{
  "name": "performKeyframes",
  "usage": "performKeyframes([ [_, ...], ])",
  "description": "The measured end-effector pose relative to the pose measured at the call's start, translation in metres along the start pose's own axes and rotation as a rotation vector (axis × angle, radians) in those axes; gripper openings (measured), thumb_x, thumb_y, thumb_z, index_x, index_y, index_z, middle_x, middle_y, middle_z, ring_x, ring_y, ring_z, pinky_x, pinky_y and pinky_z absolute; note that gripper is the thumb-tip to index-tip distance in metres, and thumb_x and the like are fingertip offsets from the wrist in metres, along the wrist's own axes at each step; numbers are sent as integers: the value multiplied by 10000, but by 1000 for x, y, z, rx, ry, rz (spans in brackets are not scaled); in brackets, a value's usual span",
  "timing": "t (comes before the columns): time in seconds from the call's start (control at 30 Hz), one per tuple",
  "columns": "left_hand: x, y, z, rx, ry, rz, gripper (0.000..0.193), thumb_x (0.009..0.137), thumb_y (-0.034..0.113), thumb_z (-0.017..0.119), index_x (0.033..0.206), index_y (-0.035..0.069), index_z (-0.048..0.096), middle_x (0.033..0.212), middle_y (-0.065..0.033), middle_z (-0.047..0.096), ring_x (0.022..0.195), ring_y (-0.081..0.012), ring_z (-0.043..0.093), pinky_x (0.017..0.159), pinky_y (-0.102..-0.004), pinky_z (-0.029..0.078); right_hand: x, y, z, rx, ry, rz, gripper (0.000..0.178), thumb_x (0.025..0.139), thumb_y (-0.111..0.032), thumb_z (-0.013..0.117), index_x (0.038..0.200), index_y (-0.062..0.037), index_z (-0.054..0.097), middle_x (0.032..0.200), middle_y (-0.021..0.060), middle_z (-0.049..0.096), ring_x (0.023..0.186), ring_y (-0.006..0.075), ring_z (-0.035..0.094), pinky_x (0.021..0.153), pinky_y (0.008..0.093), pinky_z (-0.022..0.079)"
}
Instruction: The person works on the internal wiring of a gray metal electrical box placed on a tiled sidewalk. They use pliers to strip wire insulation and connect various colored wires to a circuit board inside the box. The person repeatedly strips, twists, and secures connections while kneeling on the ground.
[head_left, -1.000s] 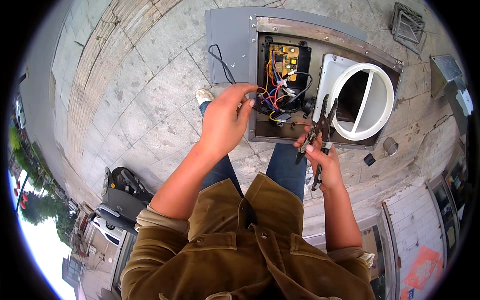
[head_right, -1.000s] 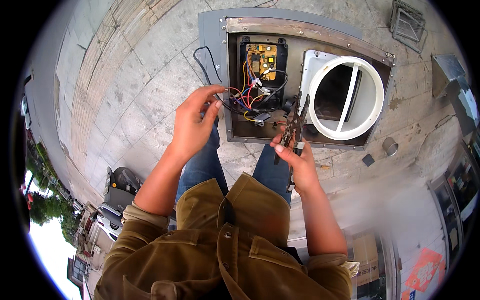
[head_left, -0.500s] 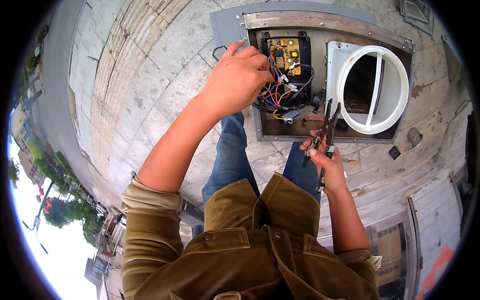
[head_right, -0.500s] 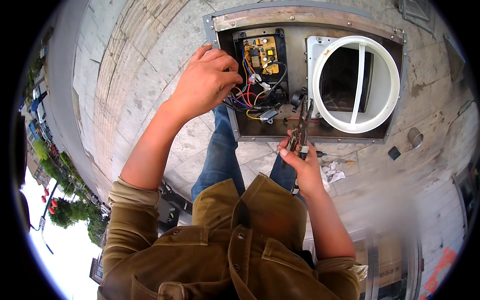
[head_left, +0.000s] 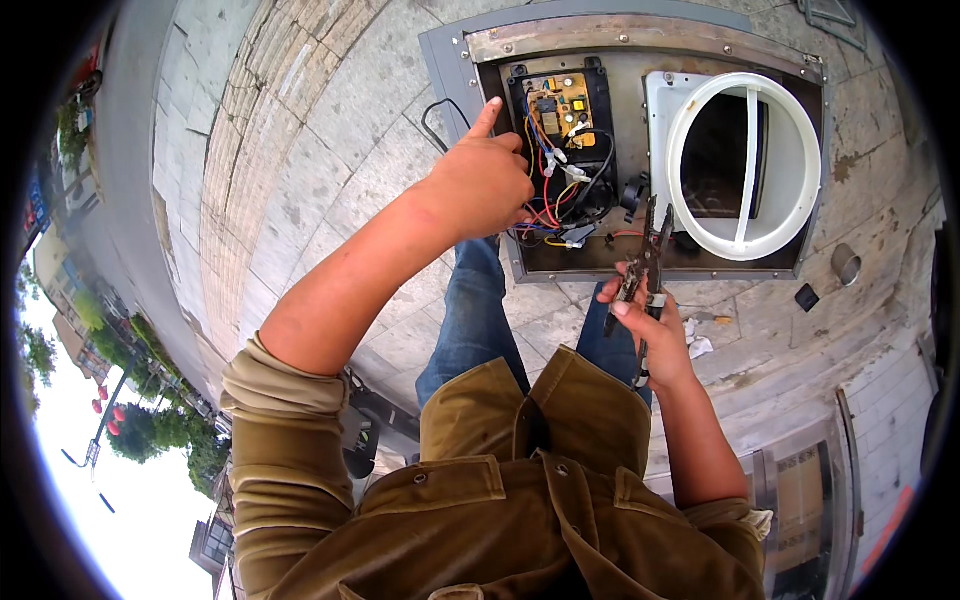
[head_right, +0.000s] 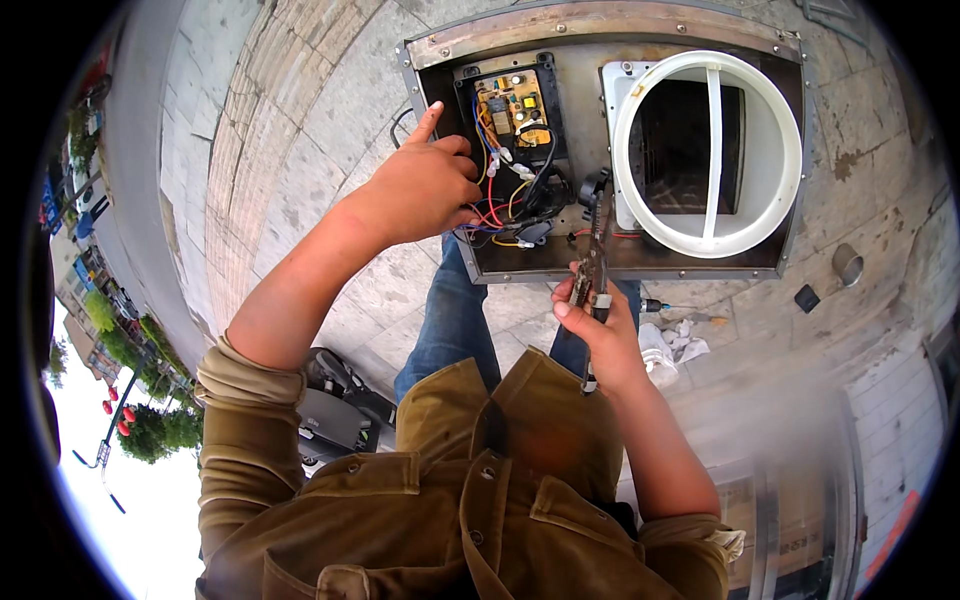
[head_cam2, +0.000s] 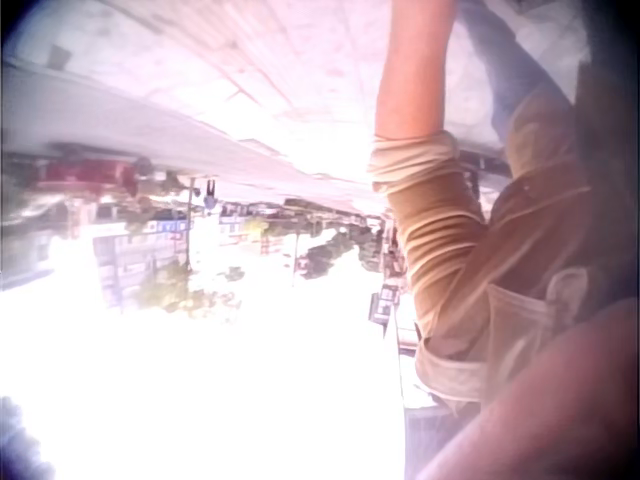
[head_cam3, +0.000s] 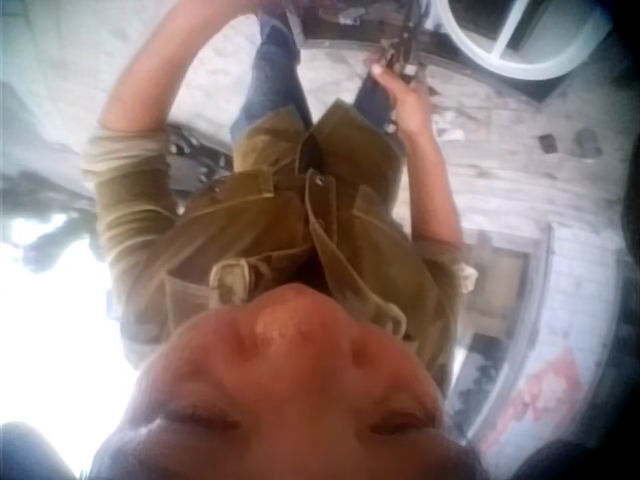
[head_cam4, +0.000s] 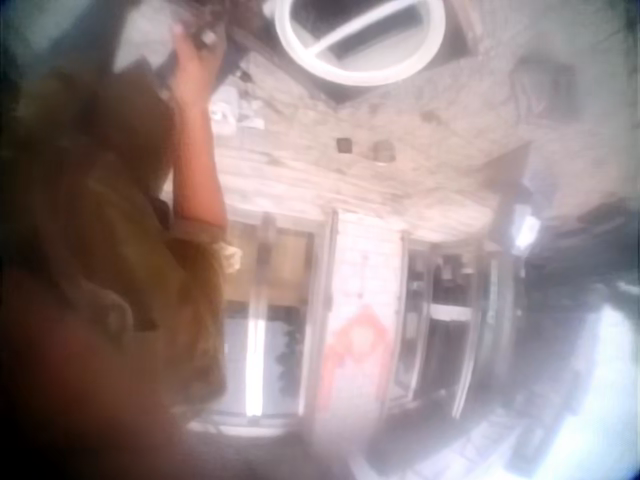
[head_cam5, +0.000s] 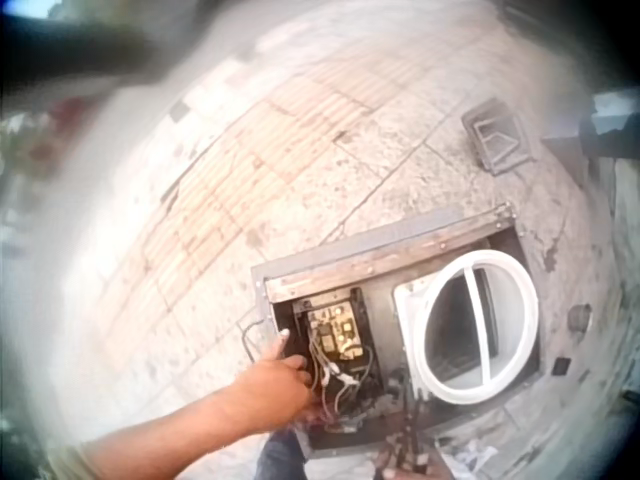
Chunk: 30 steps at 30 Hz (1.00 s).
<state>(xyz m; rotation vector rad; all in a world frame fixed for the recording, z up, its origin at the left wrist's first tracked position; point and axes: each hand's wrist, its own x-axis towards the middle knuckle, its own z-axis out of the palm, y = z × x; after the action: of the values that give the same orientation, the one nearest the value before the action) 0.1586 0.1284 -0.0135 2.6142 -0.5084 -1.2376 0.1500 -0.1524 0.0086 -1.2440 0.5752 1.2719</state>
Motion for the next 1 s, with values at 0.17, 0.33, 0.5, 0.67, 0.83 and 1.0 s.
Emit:
performKeyframes([
  [0.17,-5,-5,-9,-52,143,7,180,795,235,711,934,121,719,891,-7,667,1035,-191,597,1146,-539,238,-1,-5,1,27,16,5,569,784,-127,741,1273,35,497,988,52,617,973,152,580,935,302,415],
  [0.33,-24,-37,-19,-620,553,-223,173,852,68,653,1021,53,685,961,-30,702,931,-190,658,940,-416,498,-1,-9,3,24,24,8,563,791,-123,723,1278,38,492,987,51,613,954,144,576,909,299,424],
  [0.5,-22,-58,-1,-1517,567,-420,225,975,73,529,1154,-28,623,1021,-112,695,851,-119,672,782,-248,542,0,-8,5,20,-11,20,561,790,-127,711,1283,28,492,991,45,598,952,137,566,880,295,433],
  [0.67,-22,-59,8,-1671,566,-477,213,973,64,529,1145,-37,600,1020,-137,691,841,-136,679,760,-250,567,0,-7,3,16,-12,6,556,791,-116,708,1287,17,495,1000,41,594,957,136,560,875,294,435],
  [0.83,-22,-67,20,-1898,549,-456,192,968,68,541,1125,-33,585,998,-157,687,834,-155,687,756,-266,587,1,-5,1,22,-24,1,555,793,-117,710,1285,23,495,999,37,595,958,132,558,878,293,432],
  [1.0,-23,-73,26,-2045,522,-425,181,968,66,541,1115,-30,587,984,-156,688,824,-156,688,760,-272,591,2,-5,1,29,-29,4,552,790,-116,712,1280,23,498,995,35,592,944,126,551,869,288,426],
])
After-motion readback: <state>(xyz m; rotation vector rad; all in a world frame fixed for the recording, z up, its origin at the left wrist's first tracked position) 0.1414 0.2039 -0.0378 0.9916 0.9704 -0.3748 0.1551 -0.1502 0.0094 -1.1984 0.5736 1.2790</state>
